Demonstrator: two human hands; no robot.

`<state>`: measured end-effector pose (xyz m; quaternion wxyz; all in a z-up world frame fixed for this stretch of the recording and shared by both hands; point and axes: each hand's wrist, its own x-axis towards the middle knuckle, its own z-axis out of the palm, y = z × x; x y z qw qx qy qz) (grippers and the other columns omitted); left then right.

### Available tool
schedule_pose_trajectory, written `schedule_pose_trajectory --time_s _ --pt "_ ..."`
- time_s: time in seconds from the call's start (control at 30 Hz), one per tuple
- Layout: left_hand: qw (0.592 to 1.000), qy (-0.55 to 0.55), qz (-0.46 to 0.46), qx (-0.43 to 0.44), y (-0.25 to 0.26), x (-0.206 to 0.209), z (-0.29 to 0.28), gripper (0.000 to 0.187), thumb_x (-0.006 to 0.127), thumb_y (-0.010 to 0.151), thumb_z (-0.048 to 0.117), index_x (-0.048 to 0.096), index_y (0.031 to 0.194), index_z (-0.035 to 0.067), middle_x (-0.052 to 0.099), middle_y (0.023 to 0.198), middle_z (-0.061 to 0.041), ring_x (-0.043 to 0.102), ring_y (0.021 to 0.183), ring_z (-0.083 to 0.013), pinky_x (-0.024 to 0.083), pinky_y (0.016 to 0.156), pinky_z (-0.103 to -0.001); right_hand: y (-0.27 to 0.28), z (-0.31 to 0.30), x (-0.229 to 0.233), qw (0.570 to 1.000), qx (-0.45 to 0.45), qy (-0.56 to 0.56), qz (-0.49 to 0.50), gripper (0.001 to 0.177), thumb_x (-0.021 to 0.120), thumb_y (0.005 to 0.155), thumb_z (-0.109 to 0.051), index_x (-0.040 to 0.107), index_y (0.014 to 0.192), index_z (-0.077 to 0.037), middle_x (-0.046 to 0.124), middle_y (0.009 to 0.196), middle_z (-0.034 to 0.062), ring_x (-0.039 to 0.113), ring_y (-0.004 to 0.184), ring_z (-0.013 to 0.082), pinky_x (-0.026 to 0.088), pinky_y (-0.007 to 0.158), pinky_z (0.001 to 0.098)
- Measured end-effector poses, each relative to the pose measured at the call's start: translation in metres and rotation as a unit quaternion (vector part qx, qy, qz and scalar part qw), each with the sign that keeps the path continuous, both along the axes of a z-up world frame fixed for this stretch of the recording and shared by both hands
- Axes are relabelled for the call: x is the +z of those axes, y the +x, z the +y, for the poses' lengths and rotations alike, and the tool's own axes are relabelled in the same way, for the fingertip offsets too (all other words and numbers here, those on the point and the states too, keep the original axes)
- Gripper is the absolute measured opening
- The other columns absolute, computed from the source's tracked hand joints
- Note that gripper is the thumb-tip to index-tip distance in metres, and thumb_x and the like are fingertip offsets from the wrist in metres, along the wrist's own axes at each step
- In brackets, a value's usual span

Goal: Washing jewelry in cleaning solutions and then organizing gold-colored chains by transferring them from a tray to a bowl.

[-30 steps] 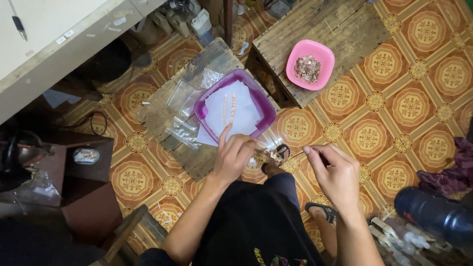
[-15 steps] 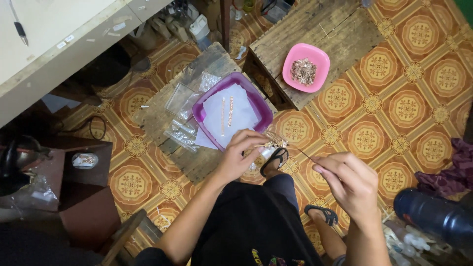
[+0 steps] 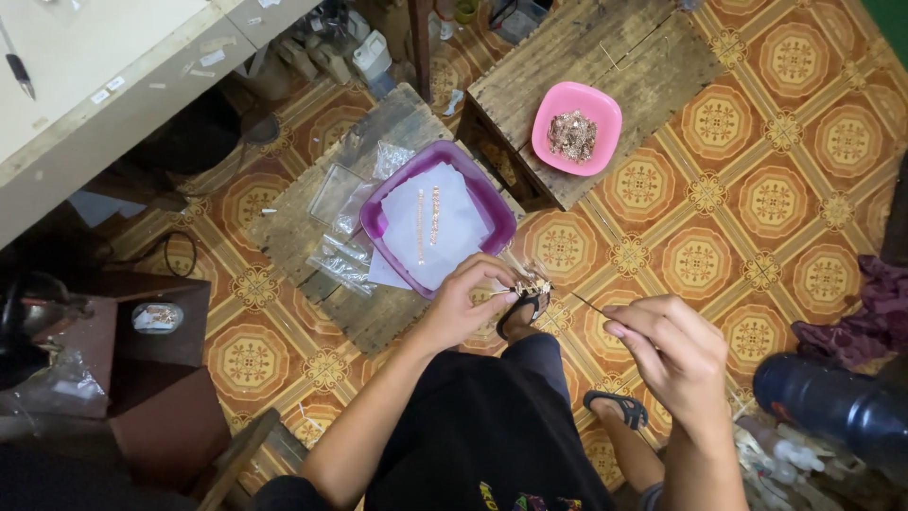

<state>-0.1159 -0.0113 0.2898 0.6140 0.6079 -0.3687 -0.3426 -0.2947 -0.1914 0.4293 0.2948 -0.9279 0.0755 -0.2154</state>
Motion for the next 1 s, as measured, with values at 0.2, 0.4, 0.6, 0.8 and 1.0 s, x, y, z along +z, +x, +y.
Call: schedule_pose_trajectory --time_s 0.2,0.4,0.6,0.8,1.0 --pt "0.995 0.039 0.089 -0.005 0.003 -0.003 0.0 0.013 0.072 0.095 0.011 0.065 0.106 0.011 0.065 0.103 -0.003 0.063 0.099 -0.0165 0.052 0.094 -0.032 0.001 -0.003 -0.003 1.0 0.008 0.001 -0.008 0.009 0.073 0.092 -0.004 0.071 0.098 0.003 0.07 0.094 0.015 0.069 0.08 0.0218 0.058 0.074 0.0303" --pt "0.982 -0.036 0.186 0.0 0.009 0.004 0.002 0.033 0.076 0.092 0.011 0.069 0.122 0.001 0.069 0.095 -0.009 0.063 0.093 -0.0183 0.049 0.094 -0.04 -0.001 -0.016 -0.034 0.991 -0.064 0.095 -0.07 0.005 0.075 0.092 -0.007 0.08 0.092 -0.008 0.076 0.084 0.01 0.07 0.069 0.0284 0.055 0.062 0.0381" --pt "0.976 -0.024 0.214 0.017 0.012 0.004 0.008 0.039 0.073 0.096 0.013 0.067 0.132 0.002 0.069 0.101 -0.006 0.061 0.1 -0.0133 0.049 0.098 -0.035 -0.003 -0.025 -0.039 0.988 -0.083 0.105 -0.074 0.005 0.075 0.094 -0.003 0.08 0.094 -0.005 0.076 0.087 0.0133 0.071 0.074 0.0303 0.054 0.066 0.0394" --pt "0.985 0.036 0.164 0.042 0.022 0.015 0.009 0.027 0.07 0.097 0.013 0.073 0.123 0.004 0.07 0.098 -0.005 0.06 0.097 -0.0128 0.05 0.097 -0.036 -0.004 -0.018 -0.046 0.992 -0.085 0.082 -0.054 0.008 0.076 0.093 -0.003 0.08 0.097 -0.007 0.076 0.09 0.0114 0.071 0.077 0.0307 0.056 0.069 0.0408" --pt "0.989 0.108 -0.094 0.025 0.025 -0.001 0.0 0.018 0.071 0.096 0.014 0.077 0.113 0.014 0.067 0.091 -0.004 0.067 0.087 -0.0195 0.05 0.094 -0.04 -0.008 -0.021 -0.103 0.998 -0.058 -0.015 -0.014 0.006 0.073 0.095 -0.006 0.077 0.1 -0.005 0.07 0.087 0.0145 0.069 0.076 0.0369 0.056 0.065 0.0473"
